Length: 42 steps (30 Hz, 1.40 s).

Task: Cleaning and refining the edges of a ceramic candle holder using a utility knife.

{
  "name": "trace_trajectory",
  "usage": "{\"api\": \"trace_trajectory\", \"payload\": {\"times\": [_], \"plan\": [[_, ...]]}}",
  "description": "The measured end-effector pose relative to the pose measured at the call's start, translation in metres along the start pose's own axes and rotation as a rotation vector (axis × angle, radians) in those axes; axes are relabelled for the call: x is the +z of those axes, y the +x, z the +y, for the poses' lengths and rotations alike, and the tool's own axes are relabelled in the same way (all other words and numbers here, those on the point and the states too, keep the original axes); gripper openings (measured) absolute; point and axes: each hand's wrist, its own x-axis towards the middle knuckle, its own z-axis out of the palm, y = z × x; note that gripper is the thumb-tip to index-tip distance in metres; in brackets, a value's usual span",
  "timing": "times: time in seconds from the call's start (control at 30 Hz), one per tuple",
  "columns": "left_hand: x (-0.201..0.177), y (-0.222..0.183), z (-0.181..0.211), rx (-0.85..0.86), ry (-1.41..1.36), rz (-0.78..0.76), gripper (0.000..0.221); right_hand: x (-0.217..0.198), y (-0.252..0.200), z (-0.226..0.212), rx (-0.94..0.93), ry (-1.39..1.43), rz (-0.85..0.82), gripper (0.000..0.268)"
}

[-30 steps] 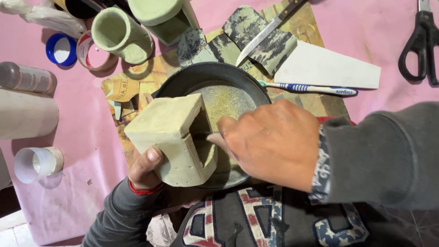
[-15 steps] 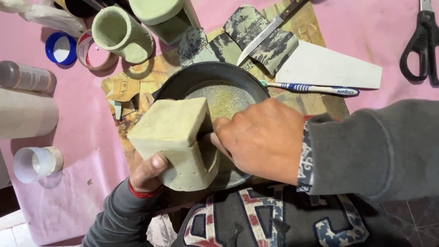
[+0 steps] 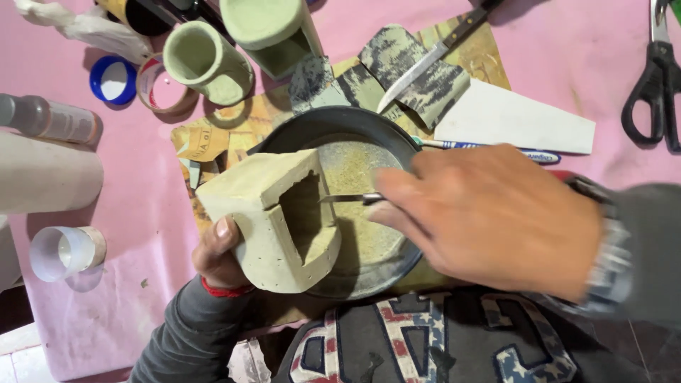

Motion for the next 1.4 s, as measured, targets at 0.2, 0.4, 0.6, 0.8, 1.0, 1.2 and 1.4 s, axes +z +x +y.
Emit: {"api": "trace_trajectory", "payload": {"times": [0.2,0.4,0.6,0.8,1.0,1.2,1.4], "plan": [[-0.011,0.007,-0.003,-0.062,-0.166,-0.144,0.101,0.001,-0.034,0.018,-0.036,0.195,0.166,0.028],[-0.021,0.012,-0.008,-0.071,-0.236,-0.188,0.100,0.016,-0.037,0.026,0.173,0.267,-0.043,0.025],[0.002,0.018,0.005,-0.098,-0.226,-0.226,0.091,0.035,-0.049,0.024,-0.061,0.407,0.129,0.023],[0.003,0.017,0.009,-0.095,-0.224,-0.336,0.089,0.023,-0.034,0.006,-0.027,0.442,0.206,0.023],[0.006,0.011,0.014,-0.091,-0.167,-0.353,0.103,0.024,-0.032,0.003,-0.004,0.409,0.168,0.023],[0.010,0.007,0.018,-0.172,-0.090,-0.382,0.120,0.021,-0.032,0.000,-0.066,0.415,0.216,0.023],[0.008,0.008,0.017,-0.185,-0.104,-0.392,0.119,0.019,-0.034,0.003,-0.025,0.470,0.208,0.023]]}}
